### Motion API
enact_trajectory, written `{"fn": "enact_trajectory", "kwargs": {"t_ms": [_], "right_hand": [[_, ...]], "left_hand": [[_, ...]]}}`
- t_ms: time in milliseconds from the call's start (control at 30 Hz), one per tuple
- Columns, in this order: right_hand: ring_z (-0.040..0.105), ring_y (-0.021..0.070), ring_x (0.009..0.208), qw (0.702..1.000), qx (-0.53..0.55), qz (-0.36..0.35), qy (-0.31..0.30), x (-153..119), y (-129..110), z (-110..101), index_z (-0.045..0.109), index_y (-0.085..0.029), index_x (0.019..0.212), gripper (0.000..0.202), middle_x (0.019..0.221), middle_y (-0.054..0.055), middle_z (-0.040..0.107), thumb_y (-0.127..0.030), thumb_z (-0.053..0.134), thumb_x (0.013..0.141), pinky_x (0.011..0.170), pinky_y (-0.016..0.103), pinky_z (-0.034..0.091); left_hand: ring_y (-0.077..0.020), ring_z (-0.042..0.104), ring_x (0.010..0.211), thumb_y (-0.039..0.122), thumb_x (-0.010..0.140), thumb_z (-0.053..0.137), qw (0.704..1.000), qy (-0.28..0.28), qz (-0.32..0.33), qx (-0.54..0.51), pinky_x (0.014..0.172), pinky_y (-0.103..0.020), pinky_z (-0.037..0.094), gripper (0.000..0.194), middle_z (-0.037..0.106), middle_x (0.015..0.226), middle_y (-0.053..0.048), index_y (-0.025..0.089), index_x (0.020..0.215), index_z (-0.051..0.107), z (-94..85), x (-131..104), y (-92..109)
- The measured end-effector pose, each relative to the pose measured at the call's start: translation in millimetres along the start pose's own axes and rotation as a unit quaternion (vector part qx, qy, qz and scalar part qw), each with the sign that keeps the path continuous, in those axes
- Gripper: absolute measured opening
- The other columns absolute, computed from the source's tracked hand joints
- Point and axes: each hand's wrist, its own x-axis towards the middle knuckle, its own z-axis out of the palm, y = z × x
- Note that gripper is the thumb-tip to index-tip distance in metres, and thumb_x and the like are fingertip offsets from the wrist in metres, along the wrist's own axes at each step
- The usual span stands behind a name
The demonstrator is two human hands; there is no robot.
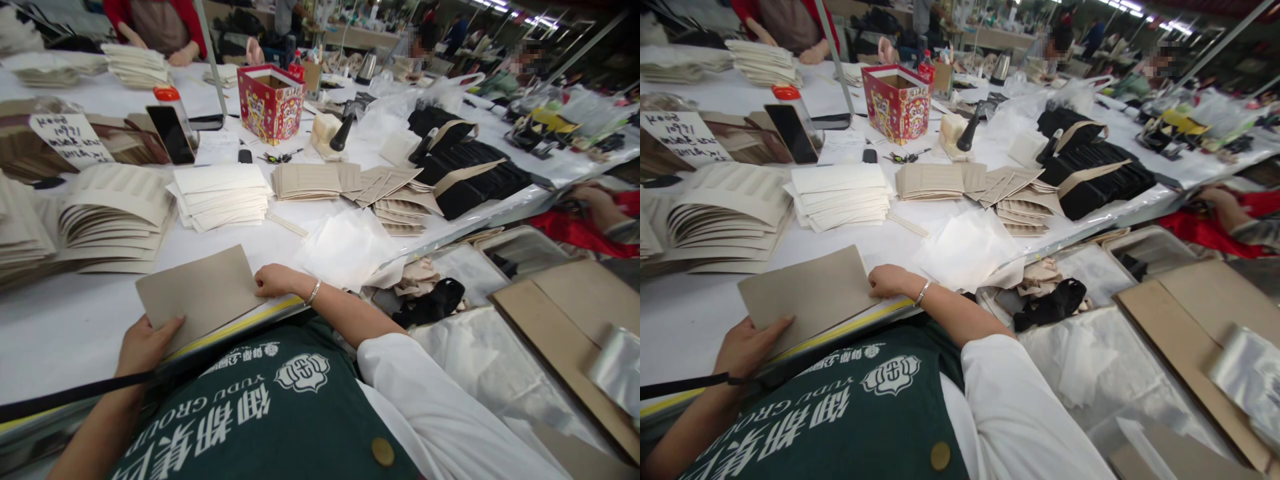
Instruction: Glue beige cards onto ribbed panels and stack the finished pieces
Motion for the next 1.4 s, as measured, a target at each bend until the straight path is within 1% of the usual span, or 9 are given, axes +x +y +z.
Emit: {"fn": "enact_trajectory", "kwargs": {"t_ms": [100,233,300,467,600,1167,1233,1300,1400], "right_hand": [[0.056,0.0148,0.061,1.000,-0.015,0.014,0.000,0.5,-0.7,2.5,0.067,-0.014,0.080,0.020,0.066,0.004,0.066,-0.025,0.052,0.072,0.053,0.022,0.034],[0.058,0.0158,0.066,0.999,-0.025,0.018,0.007,1.1,-0.1,7.1,0.067,-0.014,0.081,0.020,0.073,0.006,0.068,-0.025,0.052,0.074,0.054,0.022,0.034],[0.058,0.0162,0.066,0.999,-0.027,0.018,0.009,0.7,-0.1,8.9,0.067,-0.014,0.082,0.020,0.074,0.006,0.068,-0.026,0.053,0.074,0.053,0.023,0.033],[0.059,0.0158,0.065,0.999,-0.021,0.034,-0.001,-1.5,-3.6,9.9,0.068,-0.014,0.082,0.019,0.073,0.006,0.068,-0.024,0.053,0.075,0.054,0.022,0.035],[0.059,0.0154,0.065,0.999,-0.021,0.040,-0.007,-4.7,-9.2,8.1,0.068,-0.015,0.083,0.019,0.074,0.006,0.068,-0.025,0.053,0.076,0.057,0.021,0.036],[0.059,0.0143,0.061,0.999,-0.016,0.051,-0.009,-7.1,-12.7,6.4,0.066,-0.015,0.078,0.015,0.070,0.005,0.067,-0.023,0.053,0.076,0.055,0.021,0.035],[0.059,0.0143,0.062,0.998,-0.016,0.054,-0.011,-7.2,-13.0,5.9,0.066,-0.015,0.079,0.016,0.070,0.004,0.067,-0.023,0.052,0.076,0.055,0.021,0.035],[0.059,0.0145,0.064,0.999,-0.014,0.051,-0.012,-7.4,-13.0,5.0,0.067,-0.015,0.081,0.017,0.071,0.005,0.068,-0.023,0.053,0.076,0.055,0.021,0.036],[0.059,0.0146,0.065,0.999,-0.007,0.045,-0.008,-7.0,-11.6,4.3,0.068,-0.015,0.084,0.018,0.073,0.005,0.068,-0.025,0.054,0.076,0.056,0.021,0.036]], "left_hand": [[-0.0249,0.064,0.081,0.054,0.061,0.054,0.997,-0.059,-0.020,-0.034,0.068,-0.031,0.052,0.056,0.070,0.092,-0.012,0.011,0.097,0.061,-5.7,-0.5,-0.8],[-0.0241,0.062,0.079,0.057,0.063,0.049,0.995,-0.073,0.047,0.051,0.069,-0.030,0.049,0.057,0.069,0.091,-0.010,0.011,0.096,0.061,-17.5,-3.1,0.6],[-0.0234,0.062,0.076,0.057,0.062,0.048,0.993,-0.081,0.065,0.062,0.068,-0.029,0.048,0.057,0.069,0.088,-0.009,0.012,0.094,0.062,-21.1,-4.6,-0.8],[-0.0254,0.063,0.081,0.058,0.059,0.052,0.992,-0.107,0.068,-0.016,0.069,-0.030,0.047,0.058,0.069,0.091,-0.009,0.012,0.093,0.063,-18.8,-6.4,-14.6],[-0.0252,0.063,0.081,0.055,0.062,0.053,0.991,-0.103,0.068,-0.045,0.068,-0.029,0.047,0.055,0.070,0.090,-0.008,0.011,0.092,0.063,-14.6,-6.9,-23.1],[-0.0245,0.062,0.080,0.050,0.069,0.045,0.992,-0.090,0.086,0.026,0.068,-0.029,0.045,0.047,0.067,0.089,-0.009,0.013,0.092,0.060,-10.7,-7.8,-24.9],[-0.0239,0.061,0.077,0.049,0.071,0.044,0.989,-0.080,0.095,0.077,0.067,-0.030,0.045,0.042,0.066,0.084,-0.008,0.014,0.088,0.060,-8.4,-8.3,-25.3],[-0.0241,0.059,0.076,0.047,0.073,0.043,0.985,-0.047,0.116,0.119,0.068,-0.031,0.045,0.038,0.064,0.082,-0.009,0.014,0.086,0.059,-4.1,-10.6,-26.9],[-0.0296,0.055,0.098,0.042,0.076,0.046,0.969,0.087,0.196,0.126,0.081,-0.039,0.044,0.044,0.060,0.104,-0.018,0.010,0.103,0.055,5.2,-17.8,-31.4]]}}
